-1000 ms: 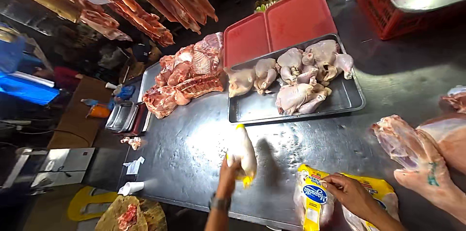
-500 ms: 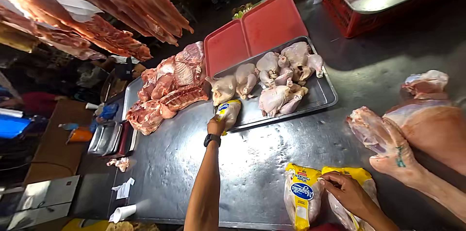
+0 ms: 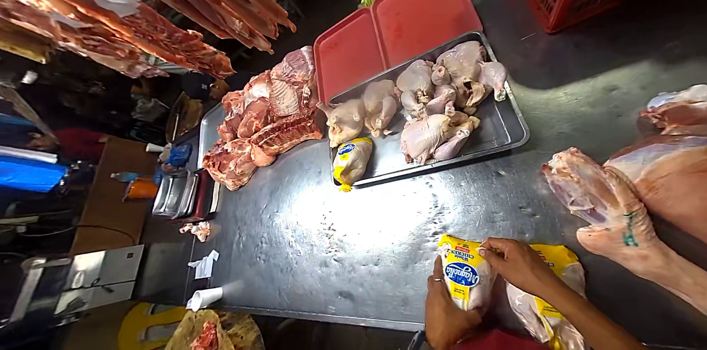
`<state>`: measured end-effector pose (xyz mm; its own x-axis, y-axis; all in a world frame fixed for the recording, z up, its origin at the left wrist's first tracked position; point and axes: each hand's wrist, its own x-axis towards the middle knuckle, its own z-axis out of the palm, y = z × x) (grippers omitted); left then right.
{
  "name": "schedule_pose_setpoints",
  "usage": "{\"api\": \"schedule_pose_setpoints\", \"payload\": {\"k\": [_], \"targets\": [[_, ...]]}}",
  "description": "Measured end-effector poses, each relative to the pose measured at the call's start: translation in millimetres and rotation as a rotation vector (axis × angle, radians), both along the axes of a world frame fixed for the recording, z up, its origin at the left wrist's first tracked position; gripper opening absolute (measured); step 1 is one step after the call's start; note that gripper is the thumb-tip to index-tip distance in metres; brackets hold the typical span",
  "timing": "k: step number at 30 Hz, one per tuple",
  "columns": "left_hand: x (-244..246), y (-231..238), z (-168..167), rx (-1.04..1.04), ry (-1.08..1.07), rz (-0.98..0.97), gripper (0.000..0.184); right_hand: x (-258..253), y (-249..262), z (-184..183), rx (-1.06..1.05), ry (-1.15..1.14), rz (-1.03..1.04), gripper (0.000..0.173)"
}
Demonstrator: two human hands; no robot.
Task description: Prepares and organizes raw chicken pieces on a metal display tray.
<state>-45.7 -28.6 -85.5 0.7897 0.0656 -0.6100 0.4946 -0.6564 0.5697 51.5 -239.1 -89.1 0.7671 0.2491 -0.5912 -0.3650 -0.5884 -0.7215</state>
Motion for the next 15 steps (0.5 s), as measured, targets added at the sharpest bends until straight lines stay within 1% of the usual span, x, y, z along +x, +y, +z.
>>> {"api": "schedule_pose_setpoints", "payload": {"k": [2,4,5,6,7,9,12,14,15], "targets": [[6,19,1,-0.26,0.023,0.134,0.118,1,2,-2,0.142,-0.05,-0.103,0.027],[15,36,7,-0.583,0.084,0.32,0.099,5,4,2,0.384,-0.093,-0.26,0.028],[21,42,13,-0.692,0.105,0.418,0.089,8,3,6,0.478,-0.116,-0.325,0.027],[30,46,22,-0.749,0.111,0.496,0.08,11,0,11,0.533,-0.138,-0.371,0.027],[41,51,31,-0.768,0.096,0.549,0.074,13,-6,15,0.552,-0.153,-0.405,0.026],[72,61,47,-0.731,0.003,0.588,0.068,14,-22,15,0.525,-0.173,-0.462,0.026],[135,78,67,-0.643,-0.182,0.565,0.065,8,-47,5,0.419,-0.173,-0.534,0.027],[172,89,76,-0.64,-0.274,0.55,0.066,2,-62,-3,0.345,-0.183,-0.56,0.028],[186,93,79,-0.647,-0.301,0.558,0.064,-1,-69,-6,0.306,-0.203,-0.56,0.028]]}}
